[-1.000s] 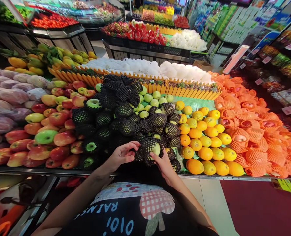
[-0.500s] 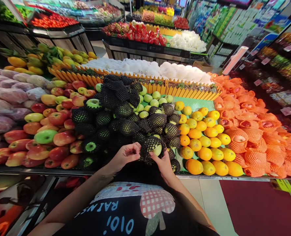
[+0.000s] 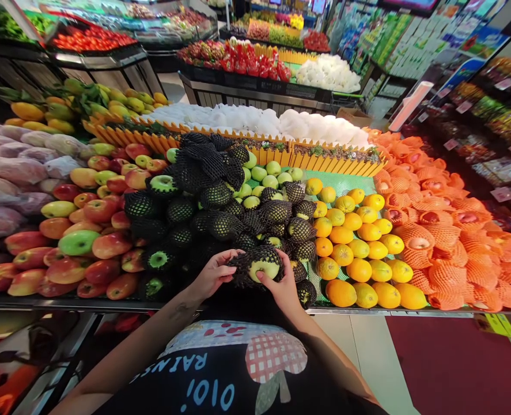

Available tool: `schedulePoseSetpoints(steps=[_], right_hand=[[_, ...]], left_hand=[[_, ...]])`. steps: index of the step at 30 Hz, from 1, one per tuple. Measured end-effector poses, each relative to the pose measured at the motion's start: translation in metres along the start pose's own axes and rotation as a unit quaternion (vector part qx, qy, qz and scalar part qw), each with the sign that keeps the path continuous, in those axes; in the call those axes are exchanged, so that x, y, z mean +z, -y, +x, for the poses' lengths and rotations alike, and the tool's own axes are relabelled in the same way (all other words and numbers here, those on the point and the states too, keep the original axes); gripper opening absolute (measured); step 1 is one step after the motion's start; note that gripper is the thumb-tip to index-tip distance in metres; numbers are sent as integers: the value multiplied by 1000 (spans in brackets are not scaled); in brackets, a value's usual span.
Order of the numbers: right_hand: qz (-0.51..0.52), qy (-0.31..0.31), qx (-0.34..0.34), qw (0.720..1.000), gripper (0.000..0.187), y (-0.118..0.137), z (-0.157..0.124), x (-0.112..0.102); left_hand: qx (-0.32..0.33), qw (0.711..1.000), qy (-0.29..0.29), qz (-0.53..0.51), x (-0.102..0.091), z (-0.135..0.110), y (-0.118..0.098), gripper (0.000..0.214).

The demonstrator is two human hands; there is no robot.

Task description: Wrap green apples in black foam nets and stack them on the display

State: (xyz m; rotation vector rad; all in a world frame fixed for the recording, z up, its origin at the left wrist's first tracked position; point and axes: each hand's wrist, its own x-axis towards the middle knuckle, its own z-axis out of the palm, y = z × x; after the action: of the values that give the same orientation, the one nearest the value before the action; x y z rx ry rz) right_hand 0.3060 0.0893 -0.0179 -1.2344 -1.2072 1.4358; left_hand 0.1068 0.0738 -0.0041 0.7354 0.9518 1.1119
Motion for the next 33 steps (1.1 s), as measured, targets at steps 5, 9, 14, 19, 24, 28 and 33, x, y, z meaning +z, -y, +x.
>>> schedulePoseSetpoints(steps=[5,9,14,19,24,28,33], right_hand=[[41,21,14,999,69,3,-2,3],[77,8,47,996,69,-1,-1,4],[128,-5,56,990,68,-11,0,1],[139,-33,58,988,68,-9,-1,1],[139,-56,76,986,67,-1,-1,4],[130,-38,77,988,51,-2,-1,7],[119,-29,89,989,43,-10,-2,7]], left_hand=[[6,998,16,-59,-17,1,9,36],[15,994,100,37,-27,3,13,41],[10,990,91,107,-31,2,12,44],[19,982,97,164,-37,5,10,32],[33,971,77,225,-35,0,5,30],[8,971,98,216,-24,-5,0,37],[12,974,107,200,-14,-2,5,34]])
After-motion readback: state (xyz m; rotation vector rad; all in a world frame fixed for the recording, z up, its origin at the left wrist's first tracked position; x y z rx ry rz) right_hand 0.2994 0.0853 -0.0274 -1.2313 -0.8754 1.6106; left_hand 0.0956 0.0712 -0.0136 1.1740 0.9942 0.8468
